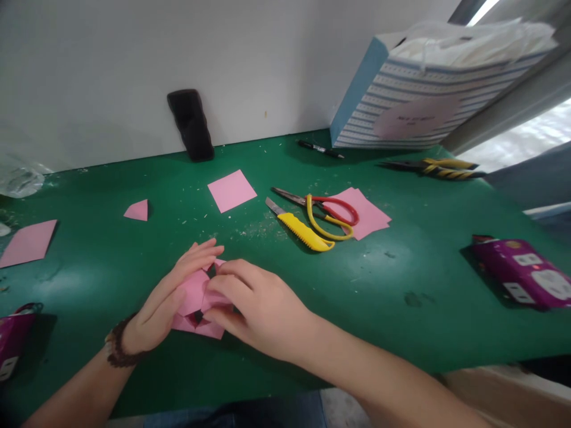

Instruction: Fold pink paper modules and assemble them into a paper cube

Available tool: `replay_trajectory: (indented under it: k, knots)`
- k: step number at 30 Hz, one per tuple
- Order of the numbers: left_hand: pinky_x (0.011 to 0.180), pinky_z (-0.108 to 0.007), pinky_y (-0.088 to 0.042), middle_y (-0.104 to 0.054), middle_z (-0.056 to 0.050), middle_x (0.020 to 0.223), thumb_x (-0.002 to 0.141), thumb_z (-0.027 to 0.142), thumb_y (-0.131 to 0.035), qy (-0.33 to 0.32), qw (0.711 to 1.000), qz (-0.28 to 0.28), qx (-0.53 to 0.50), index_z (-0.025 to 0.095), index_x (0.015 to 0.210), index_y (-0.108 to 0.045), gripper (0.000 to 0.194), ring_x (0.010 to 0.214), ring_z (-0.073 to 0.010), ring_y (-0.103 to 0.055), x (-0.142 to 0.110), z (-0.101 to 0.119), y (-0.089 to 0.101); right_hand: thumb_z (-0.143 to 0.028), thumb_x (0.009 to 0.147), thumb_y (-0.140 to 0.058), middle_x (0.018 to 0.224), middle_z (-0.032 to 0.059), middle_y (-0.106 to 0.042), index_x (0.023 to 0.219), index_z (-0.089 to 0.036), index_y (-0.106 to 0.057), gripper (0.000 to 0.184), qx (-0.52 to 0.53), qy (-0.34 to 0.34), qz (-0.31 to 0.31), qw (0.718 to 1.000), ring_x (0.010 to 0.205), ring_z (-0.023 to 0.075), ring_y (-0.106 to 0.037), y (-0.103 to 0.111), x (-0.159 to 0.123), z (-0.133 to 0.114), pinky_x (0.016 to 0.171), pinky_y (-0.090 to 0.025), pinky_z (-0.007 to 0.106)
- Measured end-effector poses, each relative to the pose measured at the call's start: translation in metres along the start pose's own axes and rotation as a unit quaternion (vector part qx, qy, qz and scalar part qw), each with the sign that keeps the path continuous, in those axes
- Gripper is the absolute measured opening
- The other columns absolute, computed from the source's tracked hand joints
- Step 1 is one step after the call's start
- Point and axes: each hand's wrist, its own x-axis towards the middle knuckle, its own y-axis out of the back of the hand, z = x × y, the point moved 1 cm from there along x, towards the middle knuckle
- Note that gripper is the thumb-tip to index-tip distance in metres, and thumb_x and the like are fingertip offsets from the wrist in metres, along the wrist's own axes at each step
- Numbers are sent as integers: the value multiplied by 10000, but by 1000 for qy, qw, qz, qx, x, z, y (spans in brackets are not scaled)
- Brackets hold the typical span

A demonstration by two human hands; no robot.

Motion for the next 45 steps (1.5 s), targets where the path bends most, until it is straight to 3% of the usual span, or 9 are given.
replay_trajectory:
  k: [5, 11, 13, 17, 22, 33, 45]
  knots:
    - [1224, -547, -111, -428, -62, 1533, 1018, 372, -289, 3, 1000, 16, -16, 269, 1449, -424, 464, 1475, -275, -275, 0, 0, 1, -339, 891, -638, 1077, 102, -692, 1054, -192, -618, 221, 13, -22, -14, 1000, 987, 199, -678, 7, 2, 0, 795, -602, 318]
    - [1172, -524, -272, -541, -65, 1420, 1006, 386, -331, 60, 990, 111, -68, 264, 1217, -614, 373, 1434, -278, -344, 1, -6, 2, -230, 852, -645, 1046, 67, -674, 1047, -218, -635, 195, 52, -121, -20, 991, 625, 111, -610, 12, 5, 7, 586, -563, 274]
    - [1151, -527, -301, -554, -74, 1392, 999, 361, -362, 83, 985, 133, -68, 250, 1151, -625, 323, 1416, -285, -366, 0, -7, -1, -217, 849, -638, 1063, 73, -673, 1074, -223, -637, 224, 60, -132, -11, 989, 694, 135, -632, 8, 6, 8, 611, -567, 285]
    - [1135, -521, -323, -555, -84, 1378, 984, 285, -423, 124, 979, 145, -65, 248, 1147, -575, 226, 1383, -272, -411, 0, -3, -10, -281, 828, -681, 1110, 93, -685, 1121, -225, -640, 301, 40, -125, 19, 991, 1029, 246, -635, 0, 9, 9, 842, -566, 411]
    - [1097, -500, -373, -601, -85, 1282, 921, 185, -522, 136, 979, 140, -53, 244, 1122, -556, 212, 1320, -264, -481, 0, -1, -15, -222, 861, -633, 1007, 61, -729, 1012, -218, -669, 155, 50, -133, 19, 990, 955, 217, -648, -3, 14, 12, 851, -546, 406]
    - [1010, -451, -457, -654, -73, 1101, 853, 158, -593, 148, 971, 183, -41, 219, 1010, -591, 168, 1170, -250, -593, 2, -2, -18, -205, 856, -646, 917, 38, -736, 924, -212, -675, 74, 65, -164, 22, 984, 889, 200, -650, -6, 19, 14, 805, -524, 374]
    - [963, -422, -487, -657, -67, 1083, 876, 212, -593, 143, 969, 195, -50, 221, 997, -605, 122, 1114, -229, -612, 2, -6, -20, -133, 817, -646, 845, 0, -716, 831, -213, -664, 83, 99, -203, 24, 974, 861, 184, -606, -11, 25, 17, 802, -484, 351]
